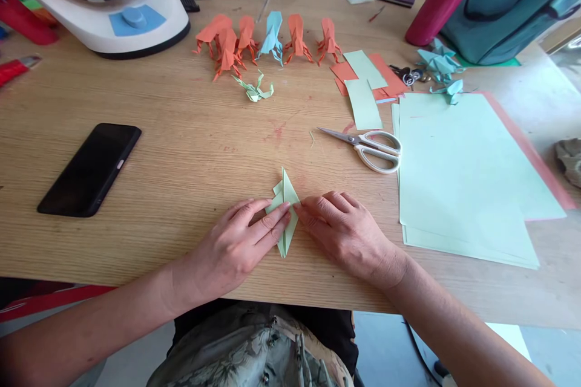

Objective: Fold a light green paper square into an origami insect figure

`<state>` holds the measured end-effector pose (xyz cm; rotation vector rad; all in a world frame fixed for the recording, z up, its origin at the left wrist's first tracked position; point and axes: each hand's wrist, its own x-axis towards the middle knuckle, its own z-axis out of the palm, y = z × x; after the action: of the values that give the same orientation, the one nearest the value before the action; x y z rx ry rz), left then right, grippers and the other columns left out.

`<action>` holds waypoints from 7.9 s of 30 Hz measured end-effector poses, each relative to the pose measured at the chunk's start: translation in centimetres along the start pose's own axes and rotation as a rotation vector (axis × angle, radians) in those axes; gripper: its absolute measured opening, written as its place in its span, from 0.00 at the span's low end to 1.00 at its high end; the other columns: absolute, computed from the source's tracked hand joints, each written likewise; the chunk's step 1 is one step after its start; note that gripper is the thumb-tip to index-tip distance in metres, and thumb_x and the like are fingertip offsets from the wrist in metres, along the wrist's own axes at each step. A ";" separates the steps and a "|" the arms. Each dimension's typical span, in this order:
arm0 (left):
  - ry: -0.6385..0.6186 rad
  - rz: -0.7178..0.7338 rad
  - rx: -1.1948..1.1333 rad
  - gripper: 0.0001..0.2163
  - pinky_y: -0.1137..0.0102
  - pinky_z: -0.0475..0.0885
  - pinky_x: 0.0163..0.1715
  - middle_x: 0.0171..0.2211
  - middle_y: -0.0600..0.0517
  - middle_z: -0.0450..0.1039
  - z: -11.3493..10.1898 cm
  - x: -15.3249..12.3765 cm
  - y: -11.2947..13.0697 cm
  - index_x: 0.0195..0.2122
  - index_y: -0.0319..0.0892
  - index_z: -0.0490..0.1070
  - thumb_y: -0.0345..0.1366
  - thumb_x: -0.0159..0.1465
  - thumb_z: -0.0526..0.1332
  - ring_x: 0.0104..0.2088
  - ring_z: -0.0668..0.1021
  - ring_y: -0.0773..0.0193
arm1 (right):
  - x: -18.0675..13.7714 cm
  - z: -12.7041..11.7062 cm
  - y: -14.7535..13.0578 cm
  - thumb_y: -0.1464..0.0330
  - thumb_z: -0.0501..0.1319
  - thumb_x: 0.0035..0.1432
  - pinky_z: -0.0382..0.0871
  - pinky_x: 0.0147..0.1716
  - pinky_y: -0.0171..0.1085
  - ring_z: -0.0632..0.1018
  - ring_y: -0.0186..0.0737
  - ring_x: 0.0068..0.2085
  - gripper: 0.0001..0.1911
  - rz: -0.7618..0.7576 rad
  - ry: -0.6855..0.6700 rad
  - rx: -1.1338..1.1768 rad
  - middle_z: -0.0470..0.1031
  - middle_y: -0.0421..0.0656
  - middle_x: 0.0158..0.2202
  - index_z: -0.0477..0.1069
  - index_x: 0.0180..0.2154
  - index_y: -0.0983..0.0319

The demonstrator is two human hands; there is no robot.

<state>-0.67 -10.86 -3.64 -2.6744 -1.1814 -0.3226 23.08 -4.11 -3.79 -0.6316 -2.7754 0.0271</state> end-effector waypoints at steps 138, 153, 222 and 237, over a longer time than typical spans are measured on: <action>-0.333 -0.035 -0.049 0.38 0.44 0.51 0.66 0.72 0.41 0.49 -1.1 -0.7 -2.9 0.71 0.33 0.49 0.59 0.71 0.41 0.71 0.54 0.44 | 1.3 1.2 -2.2 0.63 0.55 0.70 0.67 0.43 0.48 0.72 0.52 0.48 0.22 0.066 -0.034 -0.036 0.69 0.56 0.62 0.68 0.59 0.68; -0.336 -0.008 -0.153 0.41 0.40 0.45 0.67 0.72 0.36 0.45 1.3 1.1 -4.5 0.73 0.34 0.41 0.62 0.68 0.40 0.73 0.48 0.45 | 1.5 1.0 -2.2 0.63 0.55 0.69 0.67 0.43 0.48 0.72 0.52 0.48 0.21 0.070 -0.075 -0.048 0.70 0.56 0.61 0.69 0.58 0.68; 0.177 -0.536 -1.365 0.24 0.73 0.70 0.34 0.29 0.56 0.73 2.7 6.2 -3.6 0.39 0.40 0.68 0.48 0.50 0.74 0.31 0.76 0.67 | 1.2 1.5 -0.3 0.51 0.64 0.55 0.69 0.36 0.38 0.76 0.39 0.35 0.20 0.669 0.350 1.174 0.77 0.42 0.34 0.71 0.39 0.61; 0.112 -0.623 -1.673 0.21 0.72 0.68 0.37 0.31 0.55 0.78 2.7 8.0 -5.6 0.35 0.39 0.78 0.50 0.48 0.76 0.33 0.76 0.66 | 5.3 0.6 1.3 0.47 0.70 0.46 0.58 0.29 0.36 0.65 0.33 0.28 0.26 0.760 0.394 1.275 0.67 0.37 0.26 0.67 0.28 0.60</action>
<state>0.66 -0.84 -3.45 -2.9410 -2.3029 -2.4129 18.87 -0.62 -3.00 -1.0269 -1.4838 1.4529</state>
